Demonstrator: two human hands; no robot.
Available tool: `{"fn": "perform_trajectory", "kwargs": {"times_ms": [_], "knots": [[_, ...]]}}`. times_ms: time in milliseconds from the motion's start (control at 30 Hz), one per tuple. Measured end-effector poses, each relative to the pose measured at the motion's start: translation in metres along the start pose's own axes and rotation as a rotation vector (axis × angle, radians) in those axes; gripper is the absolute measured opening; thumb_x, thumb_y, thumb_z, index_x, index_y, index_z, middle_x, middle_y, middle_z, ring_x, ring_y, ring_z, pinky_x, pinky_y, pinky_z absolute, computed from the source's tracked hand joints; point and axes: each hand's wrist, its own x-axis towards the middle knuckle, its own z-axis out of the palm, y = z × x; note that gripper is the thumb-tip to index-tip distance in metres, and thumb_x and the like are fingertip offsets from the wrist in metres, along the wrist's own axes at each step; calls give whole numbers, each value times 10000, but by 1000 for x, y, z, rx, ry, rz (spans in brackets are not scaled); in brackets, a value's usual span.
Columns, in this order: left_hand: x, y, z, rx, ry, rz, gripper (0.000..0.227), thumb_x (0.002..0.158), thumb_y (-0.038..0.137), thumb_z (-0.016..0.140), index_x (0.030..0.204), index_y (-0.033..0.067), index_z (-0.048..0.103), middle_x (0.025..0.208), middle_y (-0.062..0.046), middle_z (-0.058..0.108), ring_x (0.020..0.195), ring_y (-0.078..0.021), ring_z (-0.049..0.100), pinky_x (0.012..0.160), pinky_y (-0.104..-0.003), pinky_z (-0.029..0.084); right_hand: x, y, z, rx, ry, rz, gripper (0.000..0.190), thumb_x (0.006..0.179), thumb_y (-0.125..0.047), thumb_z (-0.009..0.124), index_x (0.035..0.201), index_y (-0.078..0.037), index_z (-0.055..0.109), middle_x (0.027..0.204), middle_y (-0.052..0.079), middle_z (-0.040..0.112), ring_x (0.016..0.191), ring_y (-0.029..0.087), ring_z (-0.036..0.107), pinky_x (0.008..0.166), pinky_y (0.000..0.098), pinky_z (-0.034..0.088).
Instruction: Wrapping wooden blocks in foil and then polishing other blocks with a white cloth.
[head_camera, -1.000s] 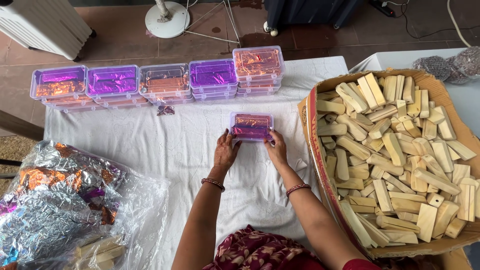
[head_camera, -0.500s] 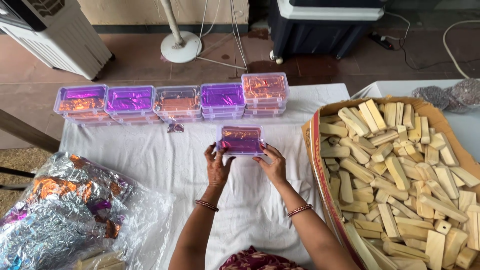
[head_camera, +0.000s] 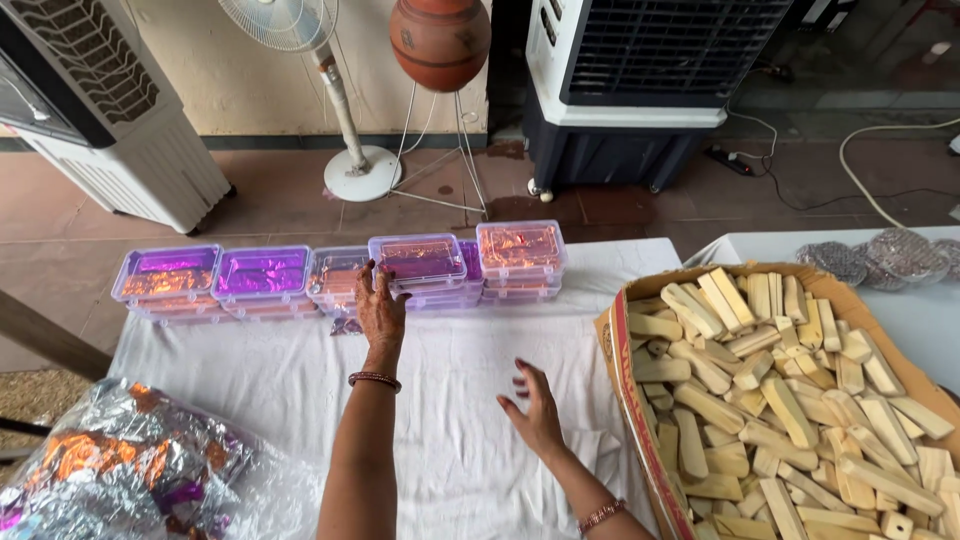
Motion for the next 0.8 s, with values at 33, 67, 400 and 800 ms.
{"fn": "perform_trajectory", "kwargs": {"times_ms": [33,67,400,800], "knots": [[9,4,0,-23,-62,-41,598,641,124,918,1170,90,641,1465,-125,498,1312,-362,510,1033,-467,508,-5,5,-1,7,-20,66,738,841,-149,795,1485,-81,440,1399,129,543,1128,235,645,880,345,574],[17,8,0,-46,-124,-81,593,649,100,900,1183,90,644,1461,-128,503,1278,-366,530,1011,-457,517,-9,10,-1,13,-41,133,737,836,-138,793,1479,-89,436,1372,122,551,1092,225,660,876,343,575],[35,-7,23,-120,-328,10,308,887,-32,618,1175,73,654,1300,-132,628,1125,-365,648,913,-455,558,-27,13,-8,56,-48,327,727,823,-118,790,1455,-104,430,1357,96,540,1060,202,683,875,334,583],[-170,56,-103,-81,-1482,857,879,671,341,914,1419,145,499,1460,-165,537,1322,-365,511,1009,-503,419,-65,-30,-76,43,-16,201,468,866,-101,789,1299,-69,614,1369,74,572,1038,180,667,902,314,582]]}}
